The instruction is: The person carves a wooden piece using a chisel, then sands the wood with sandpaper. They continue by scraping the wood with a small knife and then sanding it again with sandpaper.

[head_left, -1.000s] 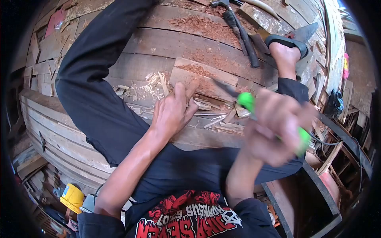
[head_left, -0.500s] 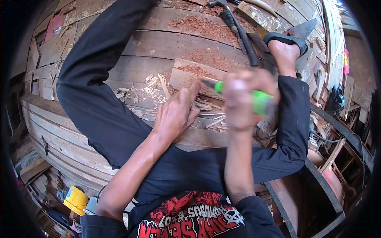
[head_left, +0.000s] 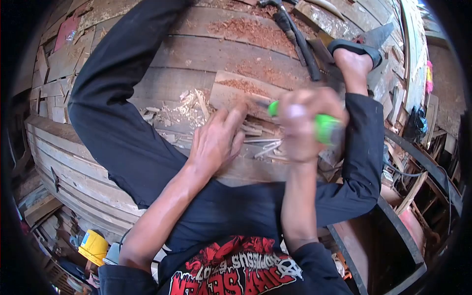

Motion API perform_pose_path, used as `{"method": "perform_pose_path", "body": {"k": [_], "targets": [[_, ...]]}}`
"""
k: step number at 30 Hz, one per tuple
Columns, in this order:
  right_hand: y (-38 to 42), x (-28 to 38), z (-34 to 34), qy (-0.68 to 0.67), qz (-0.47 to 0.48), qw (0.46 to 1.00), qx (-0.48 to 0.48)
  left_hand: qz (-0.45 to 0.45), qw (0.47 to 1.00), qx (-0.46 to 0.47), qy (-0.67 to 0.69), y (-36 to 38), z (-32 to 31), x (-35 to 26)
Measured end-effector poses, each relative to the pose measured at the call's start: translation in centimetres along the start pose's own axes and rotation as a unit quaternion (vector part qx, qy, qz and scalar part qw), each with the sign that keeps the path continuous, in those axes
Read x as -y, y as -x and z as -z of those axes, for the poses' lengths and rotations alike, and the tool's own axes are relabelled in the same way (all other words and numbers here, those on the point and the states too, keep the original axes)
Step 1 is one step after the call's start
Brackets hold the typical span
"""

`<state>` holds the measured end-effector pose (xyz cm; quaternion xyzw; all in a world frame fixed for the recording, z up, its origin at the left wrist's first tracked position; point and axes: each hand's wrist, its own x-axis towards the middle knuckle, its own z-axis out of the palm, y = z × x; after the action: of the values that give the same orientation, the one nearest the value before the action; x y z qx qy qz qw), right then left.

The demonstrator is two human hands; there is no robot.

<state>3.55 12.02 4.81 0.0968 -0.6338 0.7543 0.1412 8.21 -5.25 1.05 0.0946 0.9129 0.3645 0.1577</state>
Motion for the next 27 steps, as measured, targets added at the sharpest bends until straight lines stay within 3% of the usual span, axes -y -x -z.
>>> {"method": "perform_pose_path", "body": {"k": [2,4,6,10,12,20,23,24,25,27], "targets": [[-2.2,5.3,-0.1,-0.044,-0.001,0.998,-0.041,0.016,1.000,0.004,-0.002,-0.3,0.0,0.1],[-4.0,9.0,2.1,-0.058,0.083,0.992,0.069,0.019,1.000,0.002,-0.004,-0.3,-0.1,0.1],[-4.1,10.5,2.6,-0.054,0.099,0.987,0.114,0.005,1.000,-0.012,-0.008,-0.7,-0.3,0.2],[-0.5,3.7,1.7,-0.077,0.082,0.991,0.073,0.005,1.000,-0.011,0.000,-0.8,-0.5,0.5],[1.9,-0.1,-1.2,-0.028,0.040,0.999,-0.010,0.014,1.000,-0.006,0.009,-0.9,-0.5,0.5],[-1.2,9.1,0.7,-0.071,0.117,0.990,0.037,0.006,1.000,-0.023,0.001,-1.1,-0.2,0.0],[0.8,6.8,-0.9,0.014,0.060,0.998,0.015,0.006,0.999,-0.043,0.031,-1.2,-0.2,0.2],[1.6,5.1,-1.6,0.011,0.037,0.999,0.008,0.005,0.998,-0.050,0.045,-1.2,-0.3,0.3],[2.0,3.4,-2.5,-0.092,0.038,0.994,-0.035,0.013,0.998,-0.057,0.037,-1.2,-0.4,0.5],[1.9,3.3,-2.1,-0.074,0.071,0.994,-0.026,0.033,0.997,-0.065,0.013,-0.5,-0.4,1.8]]}}
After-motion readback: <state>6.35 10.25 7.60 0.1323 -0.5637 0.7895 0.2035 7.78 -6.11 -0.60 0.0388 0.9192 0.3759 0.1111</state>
